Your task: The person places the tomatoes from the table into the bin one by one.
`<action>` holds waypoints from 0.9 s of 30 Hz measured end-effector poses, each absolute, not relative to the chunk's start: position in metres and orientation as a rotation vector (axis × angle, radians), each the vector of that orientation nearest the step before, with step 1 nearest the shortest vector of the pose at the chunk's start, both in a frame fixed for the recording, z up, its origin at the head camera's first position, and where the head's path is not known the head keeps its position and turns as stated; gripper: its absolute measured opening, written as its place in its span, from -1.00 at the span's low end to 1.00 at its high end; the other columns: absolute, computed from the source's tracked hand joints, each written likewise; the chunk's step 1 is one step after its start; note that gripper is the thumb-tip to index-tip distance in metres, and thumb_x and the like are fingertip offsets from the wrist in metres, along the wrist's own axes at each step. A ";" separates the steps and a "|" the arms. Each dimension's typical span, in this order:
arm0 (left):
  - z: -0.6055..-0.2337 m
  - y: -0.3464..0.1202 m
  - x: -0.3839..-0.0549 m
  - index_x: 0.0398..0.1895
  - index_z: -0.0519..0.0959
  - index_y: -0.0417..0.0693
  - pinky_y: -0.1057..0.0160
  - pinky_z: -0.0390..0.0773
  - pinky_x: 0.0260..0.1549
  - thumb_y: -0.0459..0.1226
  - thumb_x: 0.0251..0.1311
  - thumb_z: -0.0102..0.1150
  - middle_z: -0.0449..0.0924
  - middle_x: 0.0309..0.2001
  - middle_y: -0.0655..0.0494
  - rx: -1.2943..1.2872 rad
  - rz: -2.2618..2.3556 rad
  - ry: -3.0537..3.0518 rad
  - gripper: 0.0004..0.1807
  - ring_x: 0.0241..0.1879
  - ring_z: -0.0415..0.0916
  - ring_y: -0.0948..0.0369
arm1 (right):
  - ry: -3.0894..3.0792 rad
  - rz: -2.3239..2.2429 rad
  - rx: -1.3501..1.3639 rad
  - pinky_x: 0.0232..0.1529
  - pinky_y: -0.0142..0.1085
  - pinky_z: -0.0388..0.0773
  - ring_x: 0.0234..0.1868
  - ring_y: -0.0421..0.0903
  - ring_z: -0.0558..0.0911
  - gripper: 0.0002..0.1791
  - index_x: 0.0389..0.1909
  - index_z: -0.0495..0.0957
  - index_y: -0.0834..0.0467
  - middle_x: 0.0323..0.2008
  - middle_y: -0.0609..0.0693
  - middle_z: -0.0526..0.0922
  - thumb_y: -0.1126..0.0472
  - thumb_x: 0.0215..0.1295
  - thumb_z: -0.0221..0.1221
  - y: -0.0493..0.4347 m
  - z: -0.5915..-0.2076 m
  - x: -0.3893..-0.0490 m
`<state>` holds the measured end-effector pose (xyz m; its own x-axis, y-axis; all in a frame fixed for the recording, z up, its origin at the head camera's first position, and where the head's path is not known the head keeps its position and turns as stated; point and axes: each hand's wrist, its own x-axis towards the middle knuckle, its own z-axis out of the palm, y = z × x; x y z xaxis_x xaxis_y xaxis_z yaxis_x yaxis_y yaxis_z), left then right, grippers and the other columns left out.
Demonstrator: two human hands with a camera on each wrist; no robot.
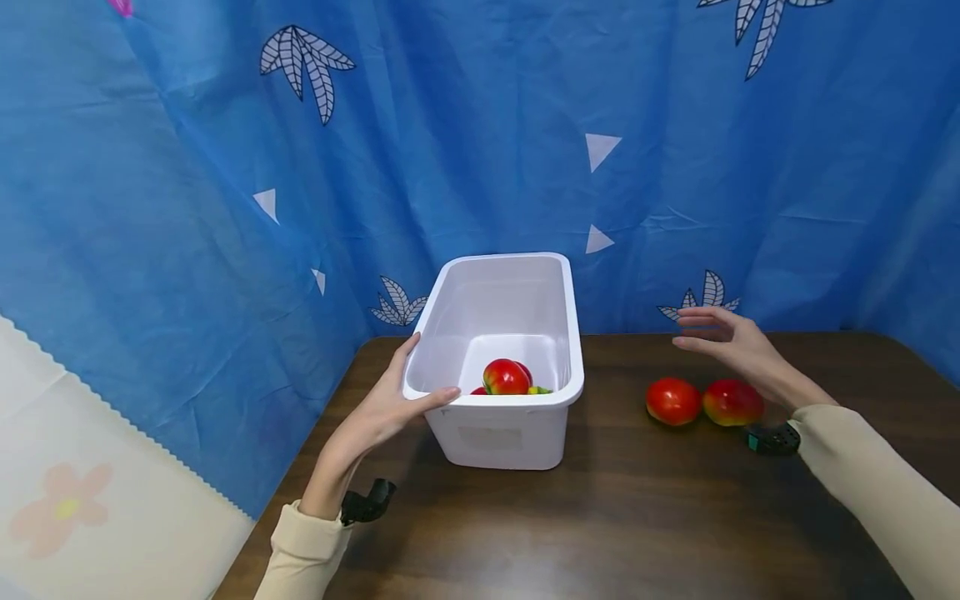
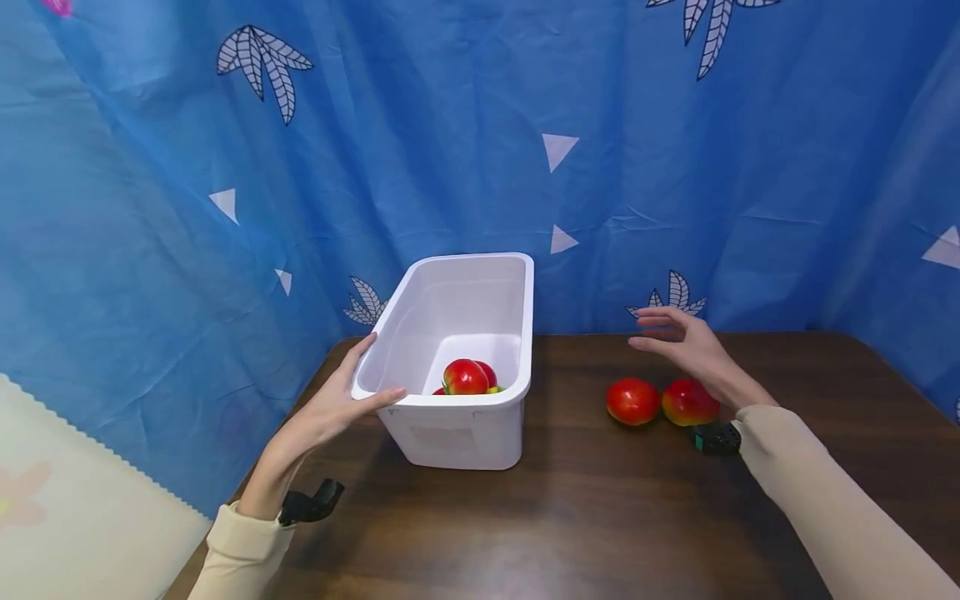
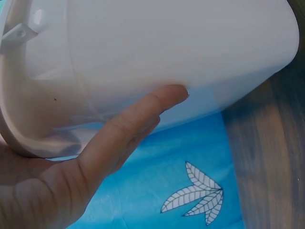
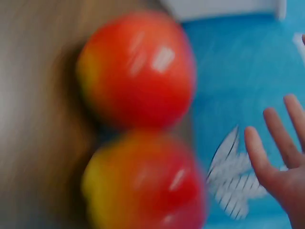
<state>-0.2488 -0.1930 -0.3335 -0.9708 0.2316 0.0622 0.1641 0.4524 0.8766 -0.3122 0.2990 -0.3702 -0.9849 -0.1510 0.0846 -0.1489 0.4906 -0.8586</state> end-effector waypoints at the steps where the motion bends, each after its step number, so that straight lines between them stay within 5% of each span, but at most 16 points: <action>1: -0.333 -0.193 -0.249 0.71 -0.18 0.08 -0.26 0.57 0.18 0.04 0.20 0.48 0.16 0.53 -0.18 0.361 1.569 2.616 0.22 0.40 0.32 -0.24 | 2.725 -1.537 -0.245 0.34 0.32 0.38 0.38 0.25 0.41 -0.21 0.56 0.21 0.21 0.45 0.32 0.36 -0.11 0.52 0.21 0.309 -0.377 -0.308; 7: -0.333 -0.195 -0.249 0.70 -0.18 0.07 -0.25 0.58 0.19 0.00 0.21 0.47 0.16 0.53 -0.17 0.381 1.576 2.609 0.20 0.40 0.30 -0.24 | 2.767 -1.457 -0.197 0.25 0.45 0.36 0.36 0.32 0.36 -0.23 0.54 0.21 0.26 0.44 0.39 0.35 -0.05 0.52 0.23 0.354 -0.403 -0.285; 13: -0.334 -0.195 -0.250 0.70 -0.19 0.07 -0.24 0.62 0.13 -0.01 0.23 0.46 0.16 0.53 -0.18 0.396 1.578 2.595 0.19 0.39 0.29 -0.26 | 2.839 -1.382 -0.195 0.16 0.49 0.34 0.18 -0.21 0.47 -0.29 0.49 0.30 0.24 0.35 0.16 0.48 0.01 0.49 0.28 0.380 -0.418 -0.269; 19: -0.334 -0.197 -0.251 0.71 -0.21 0.07 -0.25 0.63 0.11 0.01 0.22 0.45 0.16 0.53 -0.19 0.370 1.551 2.622 0.21 0.39 0.29 -0.26 | 2.827 -1.365 -0.219 0.14 0.50 0.34 0.32 0.36 0.38 -0.27 0.50 0.28 0.30 0.43 0.45 0.35 0.02 0.50 0.27 0.378 -0.427 -0.267; 27: -0.336 -0.196 -0.253 0.71 -0.21 0.03 -0.23 0.57 0.20 0.00 0.23 0.45 0.13 0.53 -0.22 0.423 1.543 2.631 0.20 0.40 0.28 -0.27 | 2.807 -1.351 -0.217 0.11 0.46 0.40 0.31 0.43 0.35 -0.24 0.50 0.27 0.31 0.42 0.48 0.33 0.01 0.48 0.29 0.370 -0.434 -0.264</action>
